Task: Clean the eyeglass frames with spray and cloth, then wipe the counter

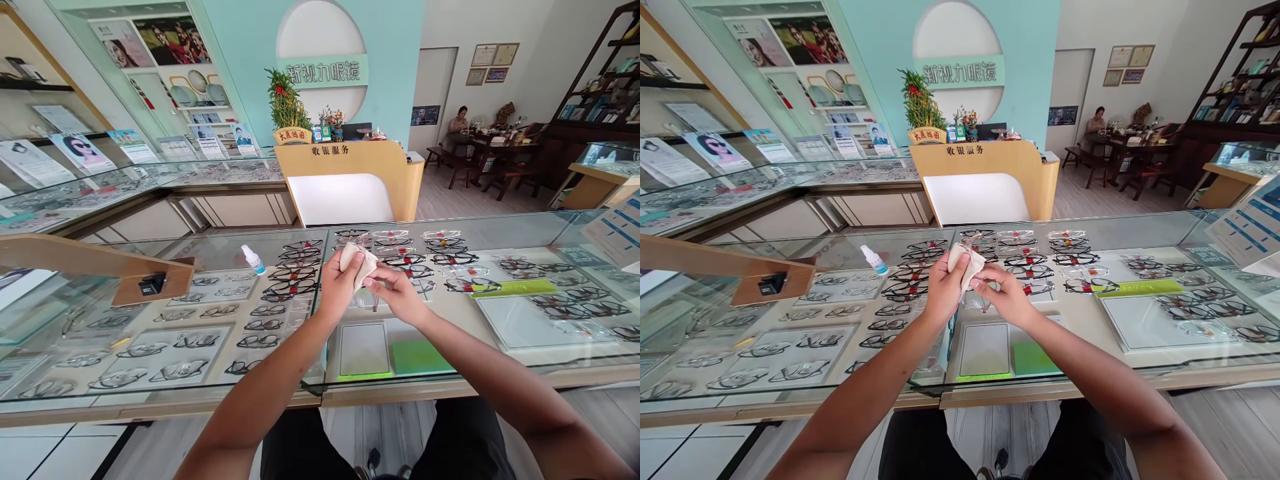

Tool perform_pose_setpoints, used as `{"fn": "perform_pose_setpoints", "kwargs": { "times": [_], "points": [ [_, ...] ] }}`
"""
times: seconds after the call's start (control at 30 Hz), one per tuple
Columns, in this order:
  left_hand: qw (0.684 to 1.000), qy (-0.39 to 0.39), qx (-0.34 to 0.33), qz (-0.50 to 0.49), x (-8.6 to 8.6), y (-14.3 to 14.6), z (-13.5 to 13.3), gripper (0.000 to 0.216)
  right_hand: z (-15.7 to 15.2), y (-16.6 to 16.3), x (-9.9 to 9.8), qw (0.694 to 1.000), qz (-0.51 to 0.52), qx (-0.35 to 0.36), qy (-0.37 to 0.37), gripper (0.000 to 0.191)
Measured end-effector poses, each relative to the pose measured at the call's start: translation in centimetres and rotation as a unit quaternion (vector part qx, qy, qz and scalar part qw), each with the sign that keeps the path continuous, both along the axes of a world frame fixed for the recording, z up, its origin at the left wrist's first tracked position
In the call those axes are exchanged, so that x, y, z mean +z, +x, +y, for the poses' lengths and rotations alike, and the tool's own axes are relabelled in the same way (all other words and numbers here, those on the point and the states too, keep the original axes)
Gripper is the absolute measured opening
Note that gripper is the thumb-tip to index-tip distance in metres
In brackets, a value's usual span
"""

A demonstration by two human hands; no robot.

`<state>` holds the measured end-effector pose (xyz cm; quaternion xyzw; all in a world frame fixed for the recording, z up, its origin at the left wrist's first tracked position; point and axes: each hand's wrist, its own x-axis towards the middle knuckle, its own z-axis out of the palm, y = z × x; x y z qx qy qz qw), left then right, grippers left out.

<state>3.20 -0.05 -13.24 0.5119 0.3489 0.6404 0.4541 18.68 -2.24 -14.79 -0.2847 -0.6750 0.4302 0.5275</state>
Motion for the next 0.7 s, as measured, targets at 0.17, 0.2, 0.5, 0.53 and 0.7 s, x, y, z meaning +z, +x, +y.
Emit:
{"fn": "perform_pose_setpoints", "kwargs": {
  "times": [0.17,0.2,0.5,0.53,0.7],
  "points": [
    [1.0,-0.011,0.008,0.007,-0.2,-0.6,0.7,0.057,-0.1,-0.5,0.0,0.995,0.057,0.03,-0.074,0.033],
    [1.0,-0.017,-0.004,0.008,-0.3,-0.8,1.0,0.059,0.0,-0.2,0.1,0.994,0.063,0.032,-0.088,0.034],
    [0.982,-0.05,-0.17,0.059,1.5,-2.2,1.0,0.061,1.0,2.0,1.4,0.958,0.143,0.078,-0.238,0.039],
    [0.985,-0.043,-0.156,0.065,1.6,-2.0,0.7,0.06,0.9,1.9,1.3,0.956,0.142,0.09,-0.239,0.039],
    [0.996,0.015,-0.045,0.081,1.5,-0.9,-0.7,0.048,0.0,0.8,0.4,0.958,0.121,0.131,-0.225,0.036]
  ]
}}
